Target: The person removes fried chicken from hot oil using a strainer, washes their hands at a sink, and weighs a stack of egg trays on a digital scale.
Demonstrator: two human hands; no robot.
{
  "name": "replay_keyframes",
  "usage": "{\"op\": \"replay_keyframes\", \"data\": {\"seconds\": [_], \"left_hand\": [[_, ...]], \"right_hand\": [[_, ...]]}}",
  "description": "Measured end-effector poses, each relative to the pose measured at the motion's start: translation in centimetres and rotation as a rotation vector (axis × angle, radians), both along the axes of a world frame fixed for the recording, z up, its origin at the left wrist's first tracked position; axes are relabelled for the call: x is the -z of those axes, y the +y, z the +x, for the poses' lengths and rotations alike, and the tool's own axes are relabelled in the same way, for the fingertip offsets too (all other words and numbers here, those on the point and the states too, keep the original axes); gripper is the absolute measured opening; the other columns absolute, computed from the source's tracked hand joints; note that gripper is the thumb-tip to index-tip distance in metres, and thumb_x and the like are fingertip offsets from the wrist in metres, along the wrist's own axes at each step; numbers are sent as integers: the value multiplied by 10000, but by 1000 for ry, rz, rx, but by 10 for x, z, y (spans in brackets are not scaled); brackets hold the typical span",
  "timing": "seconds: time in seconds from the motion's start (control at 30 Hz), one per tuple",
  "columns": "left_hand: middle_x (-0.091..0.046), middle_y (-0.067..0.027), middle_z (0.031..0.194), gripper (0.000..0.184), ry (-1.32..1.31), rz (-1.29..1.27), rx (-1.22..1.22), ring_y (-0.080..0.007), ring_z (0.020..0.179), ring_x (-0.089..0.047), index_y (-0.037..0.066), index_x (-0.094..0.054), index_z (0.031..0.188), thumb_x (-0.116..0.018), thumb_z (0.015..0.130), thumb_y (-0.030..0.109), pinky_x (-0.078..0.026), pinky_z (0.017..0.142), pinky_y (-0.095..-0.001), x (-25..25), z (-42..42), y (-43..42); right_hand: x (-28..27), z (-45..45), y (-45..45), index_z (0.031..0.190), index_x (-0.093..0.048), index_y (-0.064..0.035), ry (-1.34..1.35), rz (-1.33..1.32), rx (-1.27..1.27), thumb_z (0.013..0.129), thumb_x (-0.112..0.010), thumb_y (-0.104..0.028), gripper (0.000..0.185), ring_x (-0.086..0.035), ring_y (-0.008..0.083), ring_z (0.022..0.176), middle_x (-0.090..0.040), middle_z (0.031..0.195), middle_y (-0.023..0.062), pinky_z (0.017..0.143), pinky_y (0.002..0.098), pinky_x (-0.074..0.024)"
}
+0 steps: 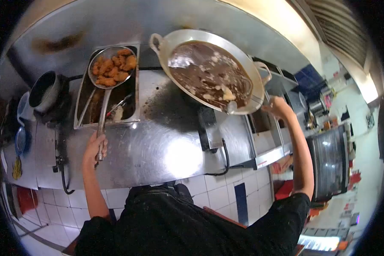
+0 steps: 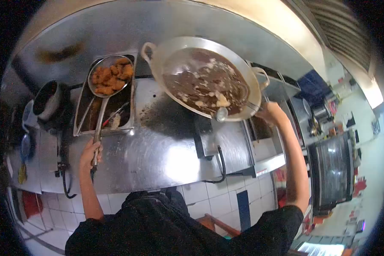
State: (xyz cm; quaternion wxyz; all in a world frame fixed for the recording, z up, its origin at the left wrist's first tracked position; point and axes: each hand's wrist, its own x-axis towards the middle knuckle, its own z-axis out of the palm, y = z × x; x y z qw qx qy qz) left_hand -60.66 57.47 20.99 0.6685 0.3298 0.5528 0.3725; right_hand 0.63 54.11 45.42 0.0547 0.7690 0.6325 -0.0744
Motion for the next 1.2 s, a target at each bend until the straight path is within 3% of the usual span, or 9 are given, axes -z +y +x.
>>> {"op": "replay_keyframes", "data": {"seconds": [0.2, 0.3, 0.57, 0.7, 0.77, 0.83, 1.03, 1.13, 1.2], "left_hand": [[-555, -16, 724, 204, 74, 3, 67, -91, 463, -495, 97, -510, 1128, -540, 965, 217, -422, 370, -254, 0, 1, 1], [-557, -23, 719, 228, 118, 44, 83, -95, 468, -507, 89, -516, 1132, -554, 962, 236, -433, 380, -255, 17, -8, 8], [-564, -46, 690, 275, 290, 70, 69, -130, 488, -557, 107, -457, 1188, -540, 969, 252, -484, 414, -272, 25, -14, 11], [-582, -64, 696, 228, 403, 125, -37, -151, 479, -555, 97, -509, 1116, -570, 940, 228, -484, 418, -300, 26, -14, 4], [-607, -74, 783, 223, 431, 153, 18, -136, 587, -594, 92, -524, 1104, -577, 929, 220, -487, 487, -281, 39, -35, 4], [-595, -69, 866, 295, 932, 582, -53, -121, 710, -590, 98, -517, 1188, -574, 939, 245, -482, 590, -281, 89, -81, 14], [-555, -19, 892, 376, 644, 372, -420, -109, 735, -512, 51, -481, 1294, -564, 952, 184, -458, 701, -279, 45, -85, -27], [-556, -13, 912, 356, 857, 508, -543, -101, 752, -510, 38, -485, 1279, -568, 949, 140, -446, 704, -256, 35, -88, -44], [-555, -17, 907, 348, 913, 605, -594, -104, 753, -514, 36, -492, 1274, -568, 950, 139, -441, 708, -250, 37, -87, -50]], "right_hand": [[16, 43, 5, 1084, -600, 21, -150, -45, 208, 879, -579, -215, 313, -691, 374, 757, -685, 891, 230, 673, 475, -563], [36, 71, 0, 1090, -567, 6, -532, 155, 22, 902, -507, -153, 253, -695, 366, 766, -682, 851, 220, 679, 463, -567], [25, 80, -2, 1065, -570, -37, -652, 103, 13, 898, -479, -113, 205, -706, 325, 803, -698, 853, 178, 679, 426, -564], [38, 84, -1, 1026, -586, 21, -475, 57, -94, 887, -462, -76, 210, -693, 355, 869, -685, 936, 220, 725, 437, -564], [57, 107, 22, 1104, -555, 44, -365, -71, -183, 900, -499, -136, 278, -692, 360, 695, -670, 800, 223, 571, 412, -560], [52, 94, 36, 1067, -566, 47, -320, -264, -195, 898, -500, -127, 252, -685, 330, 649, -658, 758, 208, 527, 402, -549], [37, 53, 62, 1018, -561, 32, 123, -508, -77, 922, -479, -112, 191, -555, 185, 477, -552, 621, 75, 382, 317, -455], [60, 71, 90, 1086, -539, 4, -10, -433, -586, 941, -480, -151, 220, -510, 146, 477, -511, 623, 40, 392, 298, -432], [27, 23, 77, 1127, -530, -20, 271, -535, -227, 960, -497, -210, 254, -471, 109, 487, -466, 626, 6, 390, 291, -392]]}}
